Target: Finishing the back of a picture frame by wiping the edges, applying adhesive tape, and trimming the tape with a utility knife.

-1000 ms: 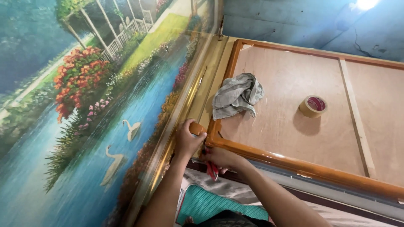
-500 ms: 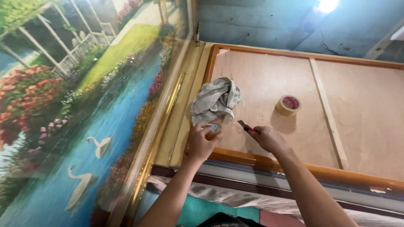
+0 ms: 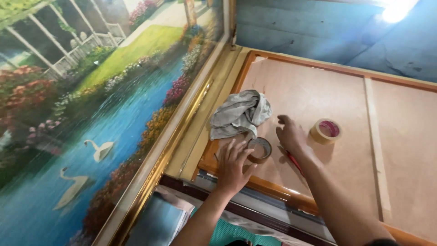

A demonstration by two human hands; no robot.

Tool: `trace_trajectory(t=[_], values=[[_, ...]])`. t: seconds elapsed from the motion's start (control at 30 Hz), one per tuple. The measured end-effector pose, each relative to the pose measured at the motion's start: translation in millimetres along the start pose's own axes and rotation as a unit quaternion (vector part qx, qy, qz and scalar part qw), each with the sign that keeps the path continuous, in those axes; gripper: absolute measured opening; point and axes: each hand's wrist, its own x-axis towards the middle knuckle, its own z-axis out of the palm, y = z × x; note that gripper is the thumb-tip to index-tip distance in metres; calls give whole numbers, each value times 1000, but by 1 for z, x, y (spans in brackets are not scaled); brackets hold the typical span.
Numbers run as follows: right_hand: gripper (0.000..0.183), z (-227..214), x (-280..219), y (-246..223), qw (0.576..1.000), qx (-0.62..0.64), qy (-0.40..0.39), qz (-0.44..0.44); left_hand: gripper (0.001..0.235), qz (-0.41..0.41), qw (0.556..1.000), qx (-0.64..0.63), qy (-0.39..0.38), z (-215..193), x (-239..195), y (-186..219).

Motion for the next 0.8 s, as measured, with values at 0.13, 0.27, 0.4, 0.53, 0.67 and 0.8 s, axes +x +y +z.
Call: trace_trajectory(t=[0.13,0.27,0.4,0.53,0.67,0.8], values=[[88,-13,14,-74,984,-155,-51,-78,35,-115,993,-3,33,-23,-18,-4],[65,32,74,-73,977,-140,-48,-154,40,-135,981,53,130,-36,-47,-30],[33,15,43,-117,978,137,19,-157,40,-161,966,26,201,-60,-58,-36],[40,-54,-77,-177,922,385,-16,-32,61,-228,934,-192,194,-95,-28,12],[41,-127,-163,-183,782,623,-18,34,77,-133,888,-439,10,-116,-4,80],[31,-186,-192,-96,806,576,-30,-135,69,-68,768,-624,-123,-114,-19,122]])
